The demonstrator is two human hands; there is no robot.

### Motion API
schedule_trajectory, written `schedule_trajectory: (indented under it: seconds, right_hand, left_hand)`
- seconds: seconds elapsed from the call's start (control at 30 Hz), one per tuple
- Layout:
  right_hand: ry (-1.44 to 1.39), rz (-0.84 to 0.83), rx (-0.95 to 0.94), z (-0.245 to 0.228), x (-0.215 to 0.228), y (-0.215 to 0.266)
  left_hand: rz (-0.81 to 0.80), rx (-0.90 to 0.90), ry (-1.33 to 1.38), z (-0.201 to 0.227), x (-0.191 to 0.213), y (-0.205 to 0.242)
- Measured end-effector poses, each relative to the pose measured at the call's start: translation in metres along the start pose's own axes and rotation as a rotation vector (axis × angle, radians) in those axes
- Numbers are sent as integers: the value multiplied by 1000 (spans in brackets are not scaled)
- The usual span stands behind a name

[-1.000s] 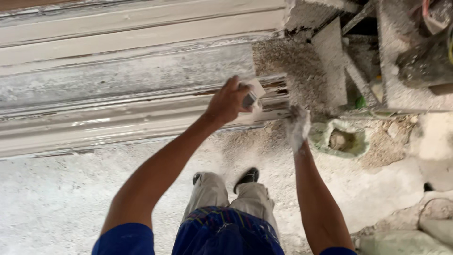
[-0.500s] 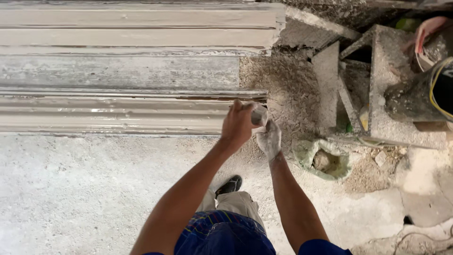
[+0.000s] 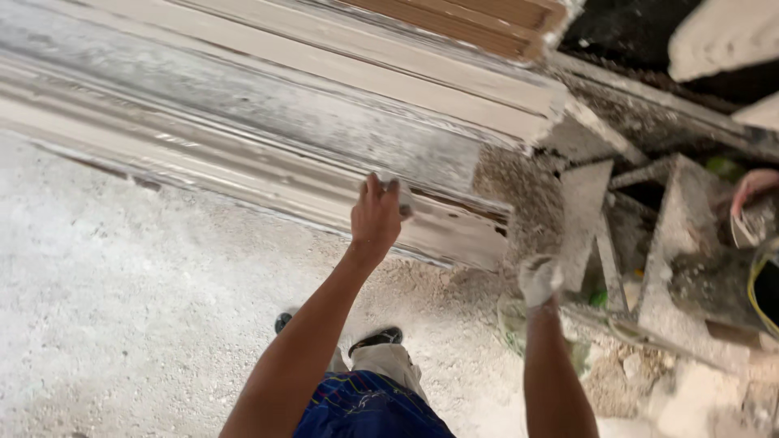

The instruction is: The person scoops gypsum powder from a bag into a bucket, mixes it by hand, and pours the slurry into long rectangular molds. They then remove the set gypsum strips from the molds and place them on a nearby rack.

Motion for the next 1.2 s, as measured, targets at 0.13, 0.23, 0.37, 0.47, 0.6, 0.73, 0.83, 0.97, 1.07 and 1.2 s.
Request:
schedule_trajectory:
  seconds: [0.13, 0.23, 0.37, 0.47, 0.6, 0.73, 0.83, 0.97, 1.07, 1.2]
  right_hand:
    - [318, 217, -47, 15, -72, -34]
    - [573, 114, -120, 69, -147, -35]
    - [408, -78, -289, 180, -259, -36]
    - [492, -33, -457, 274, -335, -21]
    - [291, -185, -672, 384, -440, -6]
    - [242, -208, -752, 480, -527, 3]
    - [251, -266, -837, 546, -582, 6]
    - [327, -314, -884, 628, -645, 9]
    - [155, -422, -1024, 697, -691, 14]
    - [363, -400, -958, 799, -768, 20]
  left_hand:
    - [140, 108, -119, -72, 42, -12]
    - [26, 14, -131, -125, 67, -29]
    - [109, 118, -17, -236, 115, -50]
    - [40, 124, -52, -315, 154, -82]
    - [114, 188, 114, -377, 202, -90]
    - [211, 278, 255, -454, 259, -100]
    - [297, 421, 460, -507, 290, -111]
    - [531, 310, 332, -585, 322, -133]
    - [619, 420, 379, -673, 343, -159]
    - [885, 484, 1155, -811, 391, -192]
Point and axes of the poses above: each hand's wrist, its own y-axis away from the middle knuckle, its own x-axis out of the back of the hand, z = x × y, the point moved 1 cm from there along -y, towards the middle knuckle, and after that the axes turned 7 degrees about z, right-handed, at the moved point
